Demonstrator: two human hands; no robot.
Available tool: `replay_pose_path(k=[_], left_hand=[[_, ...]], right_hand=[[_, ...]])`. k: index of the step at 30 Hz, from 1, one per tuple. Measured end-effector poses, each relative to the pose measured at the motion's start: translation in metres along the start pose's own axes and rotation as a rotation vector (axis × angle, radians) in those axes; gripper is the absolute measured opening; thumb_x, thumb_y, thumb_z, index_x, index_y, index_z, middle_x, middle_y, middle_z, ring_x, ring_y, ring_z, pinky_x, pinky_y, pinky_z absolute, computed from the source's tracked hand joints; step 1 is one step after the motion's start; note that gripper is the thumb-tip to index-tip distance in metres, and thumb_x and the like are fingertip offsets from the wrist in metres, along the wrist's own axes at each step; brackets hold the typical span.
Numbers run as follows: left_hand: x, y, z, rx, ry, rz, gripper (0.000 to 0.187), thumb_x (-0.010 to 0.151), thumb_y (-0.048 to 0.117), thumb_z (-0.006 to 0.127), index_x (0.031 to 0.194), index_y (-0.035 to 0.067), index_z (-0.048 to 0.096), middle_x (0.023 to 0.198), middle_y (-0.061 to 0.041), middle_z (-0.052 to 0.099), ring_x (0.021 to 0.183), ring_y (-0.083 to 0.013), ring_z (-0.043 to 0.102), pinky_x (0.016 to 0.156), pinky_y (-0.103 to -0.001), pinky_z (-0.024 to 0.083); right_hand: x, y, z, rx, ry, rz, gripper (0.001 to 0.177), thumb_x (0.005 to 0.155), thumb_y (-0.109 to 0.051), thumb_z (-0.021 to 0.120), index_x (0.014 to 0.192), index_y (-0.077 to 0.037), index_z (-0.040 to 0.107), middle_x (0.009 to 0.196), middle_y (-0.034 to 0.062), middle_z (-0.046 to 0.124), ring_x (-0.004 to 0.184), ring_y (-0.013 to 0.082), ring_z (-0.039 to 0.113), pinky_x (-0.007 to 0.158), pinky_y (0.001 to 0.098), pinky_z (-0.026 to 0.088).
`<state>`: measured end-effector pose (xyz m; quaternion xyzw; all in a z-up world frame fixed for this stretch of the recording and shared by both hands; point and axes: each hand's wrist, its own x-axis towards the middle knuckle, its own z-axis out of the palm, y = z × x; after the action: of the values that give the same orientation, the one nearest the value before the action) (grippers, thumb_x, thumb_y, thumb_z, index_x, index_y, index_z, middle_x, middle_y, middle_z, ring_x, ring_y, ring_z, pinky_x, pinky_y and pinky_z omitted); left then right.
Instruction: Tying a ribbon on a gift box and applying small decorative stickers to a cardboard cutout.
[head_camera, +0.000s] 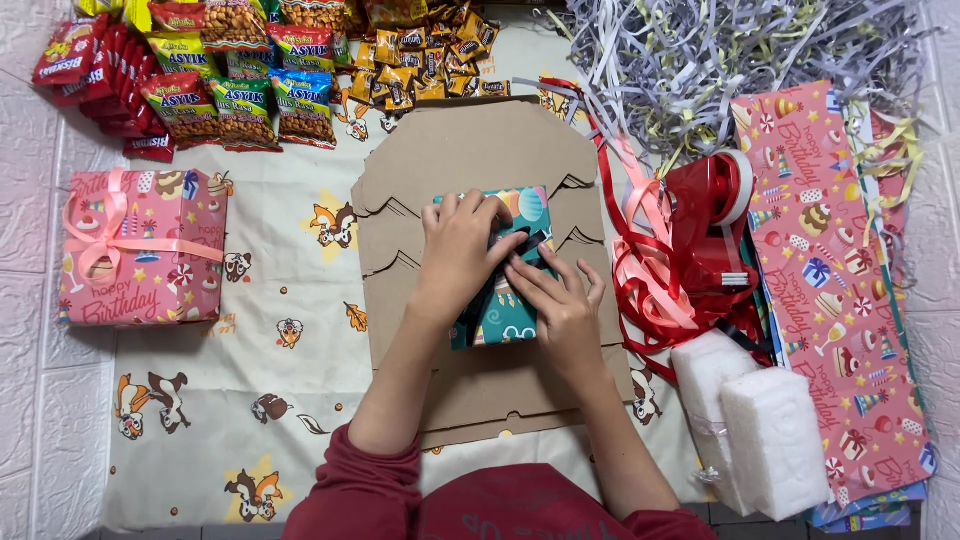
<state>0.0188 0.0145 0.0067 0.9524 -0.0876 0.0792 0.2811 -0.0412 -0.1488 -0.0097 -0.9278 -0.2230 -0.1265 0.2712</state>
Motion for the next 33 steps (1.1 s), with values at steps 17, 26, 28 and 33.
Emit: replay_pose_path(k=[17,26,28,33], left_hand=[[-0.002,-0.007,-0.008,-0.521,0.088,-0.132,0.012,0.09,0.031,0.063,0.093,0.02,0.06,0.075,0.007,0.059,0.076,-0.0124,0.052,0.08,-0.031,0.031],[-0.001,-0.005,-0.002,-0.455,0.173,-0.136,0.021,0.086,0.018,0.067,0.105,0.019,0.058,0.08,0.004,0.06,0.076,-0.0152,0.05,0.076,-0.031,0.033],[-0.002,-0.007,0.002,-0.375,0.179,-0.107,0.022,0.085,0.014,0.067,0.105,0.019,0.06,0.082,0.005,0.057,0.078,-0.0151,0.05,0.076,-0.03,0.033],[-0.002,-0.007,0.003,-0.36,0.176,-0.112,0.019,0.085,0.019,0.069,0.102,0.021,0.063,0.085,0.006,0.055,0.079,-0.0151,0.051,0.075,-0.03,0.034]], right_hand=[[0.003,-0.006,-0.001,0.114,-0.052,0.101,0.043,0.099,-0.007,0.034,0.129,-0.025,0.058,0.132,-0.0065,0.057,0.127,0.0191,0.044,0.104,0.0442,0.027],[0.004,-0.005,-0.003,0.107,-0.073,0.093,0.043,0.099,-0.007,0.035,0.131,-0.024,0.057,0.134,-0.0057,0.056,0.128,0.019,0.043,0.104,0.0438,0.027],[0.004,-0.006,-0.004,0.112,-0.078,0.094,0.043,0.098,-0.006,0.035,0.131,-0.023,0.057,0.134,-0.0052,0.056,0.128,0.0194,0.043,0.104,0.0444,0.027],[0.004,-0.005,-0.002,0.101,-0.058,0.078,0.042,0.098,-0.005,0.038,0.13,-0.023,0.058,0.135,-0.0041,0.056,0.128,0.0199,0.044,0.103,0.0449,0.028]])
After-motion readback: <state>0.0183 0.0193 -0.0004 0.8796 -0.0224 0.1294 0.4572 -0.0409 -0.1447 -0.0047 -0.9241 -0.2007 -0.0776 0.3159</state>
